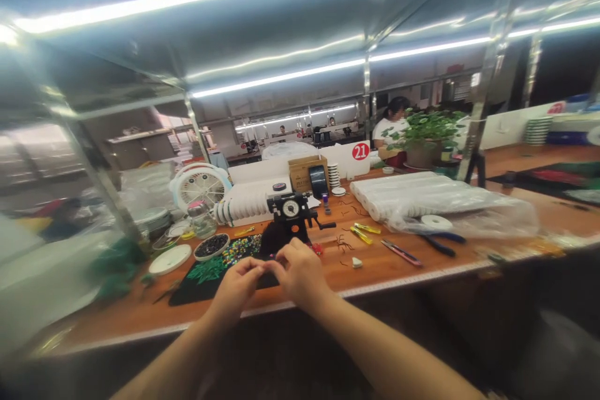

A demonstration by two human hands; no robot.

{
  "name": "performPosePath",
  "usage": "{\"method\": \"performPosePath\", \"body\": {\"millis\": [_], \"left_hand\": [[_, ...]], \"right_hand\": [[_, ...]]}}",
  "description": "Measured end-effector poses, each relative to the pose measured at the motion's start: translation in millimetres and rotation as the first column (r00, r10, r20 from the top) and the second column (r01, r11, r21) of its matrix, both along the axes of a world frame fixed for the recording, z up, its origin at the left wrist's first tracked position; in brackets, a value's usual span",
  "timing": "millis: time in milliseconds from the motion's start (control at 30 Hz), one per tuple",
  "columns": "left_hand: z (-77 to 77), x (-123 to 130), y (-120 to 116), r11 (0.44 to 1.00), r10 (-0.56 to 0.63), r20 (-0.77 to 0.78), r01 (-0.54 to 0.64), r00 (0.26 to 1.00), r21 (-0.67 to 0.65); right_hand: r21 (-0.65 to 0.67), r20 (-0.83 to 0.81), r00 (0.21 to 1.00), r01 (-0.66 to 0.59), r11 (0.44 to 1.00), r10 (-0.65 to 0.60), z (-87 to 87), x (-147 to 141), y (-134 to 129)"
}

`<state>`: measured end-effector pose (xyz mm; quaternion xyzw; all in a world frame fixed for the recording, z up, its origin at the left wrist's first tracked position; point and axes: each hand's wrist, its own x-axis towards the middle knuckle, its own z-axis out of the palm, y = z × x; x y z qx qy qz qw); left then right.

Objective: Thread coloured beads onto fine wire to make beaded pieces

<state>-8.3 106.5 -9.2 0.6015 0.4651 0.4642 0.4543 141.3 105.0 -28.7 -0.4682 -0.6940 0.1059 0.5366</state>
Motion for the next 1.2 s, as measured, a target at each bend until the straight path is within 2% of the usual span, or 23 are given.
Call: {"method": "performPosePath", "body": {"millis": [67, 133, 267, 333, 400, 467, 533, 600, 667, 733, 767, 833, 900, 933, 967, 1033, 1067, 1100, 1167, 1200], "left_hand": [[-1.0, 1.7, -0.6, 0.989, 0.001, 0.088, 0.012, 0.996, -0.144], [-2.6, 2.0, -0.1, 0.983, -0.006, 0.119, 0.028, 0.993, -0.184], [-4.3, -1.2, 3.8, 0.983, 0.005, 0.163, 0.025, 0.987, -0.18], [-4.8, -2.9, 5.4, 0.986, 0.007, 0.165, 0.02, 0.986, -0.165], [-5.9, -3.4, 5.7, 0.986, 0.006, 0.162, 0.021, 0.987, -0.166], [-7.7, -3.1, 5.0, 0.985, 0.006, 0.155, 0.021, 0.988, -0.173], [-9.5, -2.7, 4.4, 0.986, 0.004, 0.132, 0.018, 0.991, -0.168], [-10.1, -3.2, 3.9, 0.992, 0.002, 0.096, 0.011, 0.995, -0.13], [-9.1, -5.0, 2.9, 0.999, -0.001, 0.047, 0.004, 0.999, -0.052], [-7.7, -8.2, 0.6, 0.999, -0.009, -0.015, 0.009, 1.0, 0.043], [-7.5, -10.0, -0.9, 0.992, -0.015, -0.091, 0.026, 0.996, 0.125], [-8.8, -13.7, -3.9, 0.936, 0.028, -0.343, 0.096, 0.939, 0.339], [-11.9, -16.6, -5.2, 0.81, 0.194, -0.586, 0.209, 0.787, 0.548], [-13.4, -17.5, -5.1, 0.741, 0.285, -0.649, 0.267, 0.706, 0.616], [-14.4, -17.8, -4.4, 0.689, 0.345, -0.672, 0.309, 0.656, 0.655], [-14.0, -16.9, -2.4, 0.636, 0.352, -0.68, 0.369, 0.644, 0.678], [-12.7, -15.7, -1.3, 0.652, 0.298, -0.672, 0.37, 0.678, 0.662], [-10.9, -14.4, -0.4, 0.71, 0.217, -0.631, 0.323, 0.745, 0.625], [-7.3, -11.4, 1.3, 0.873, 0.073, -0.44, 0.156, 0.895, 0.462], [-6.0, -10.0, 2.0, 0.935, 0.043, -0.322, 0.077, 0.946, 0.348]], "right_hand": [[-0.13, -0.041, 0.998, -0.059, 0.99, 0.054, -10.4, -7.3, -10.7], [-0.188, -0.084, 0.99, -0.131, 0.973, 0.117, -18.1, -13.0, -17.7], [0.037, 0.087, 0.994, -0.072, 0.997, 0.068, -18.2, -13.5, -22.2], [0.002, 0.1, 0.993, -0.064, 0.998, 0.064, -14.2, -13.0, -19.4], [-0.181, -0.042, 0.991, -0.133, 0.974, 0.128, -12.5, -15.6, -14.1], [-0.324, -0.233, 0.955, -0.252, 0.912, 0.181, -14.8, -20.5, -9.6], [-0.345, -0.337, 0.921, -0.312, 0.885, 0.194, -20.0, -24.1, -9.1], [-0.25, -0.256, 0.952, -0.232, 0.94, 0.167, -25.0, -23.2, -12.6], [-0.029, -0.016, 0.991, -0.133, 0.991, 0.132, -26.7, -17.8, -16.6], [0.188, 0.229, 0.968, -0.149, 0.971, 0.104, -22.9, -10.7, -16.4], [0.228, 0.31, 0.944, -0.19, 0.955, 0.114, -19.0, -7.7, -13.6], [0.172, 0.362, 0.917, -0.243, 0.955, 0.168, -8.1, -4.0, -2.6], [0.028, 0.324, 0.919, -0.244, 0.969, 0.222, 4.5, -3.4, 13.7], [-0.033, 0.299, 0.923, -0.242, 0.97, 0.241, 10.3, -3.7, 22.4], [-0.075, 0.28, 0.926, -0.243, 0.967, 0.254, 15.3, -3.9, 30.4], [-0.111, 0.27, 0.921, -0.259, 0.959, 0.28, 21.9, -3.7, 41.5], [-0.114, 0.27, 0.92, -0.262, 0.958, 0.284, 23.4, -3.1, 43.5], [-0.114, 0.263, 0.924, -0.256, 0.96, 0.277, 23.6, -2.2, 42.7], [-0.062, 0.216, 0.958, -0.179, 0.982, 0.189, 20.9, -0.9, 34.1], [-0.025, 0.176, 0.977, -0.114, 0.993, 0.116, 18.0, -1.0, 27.3]]}}
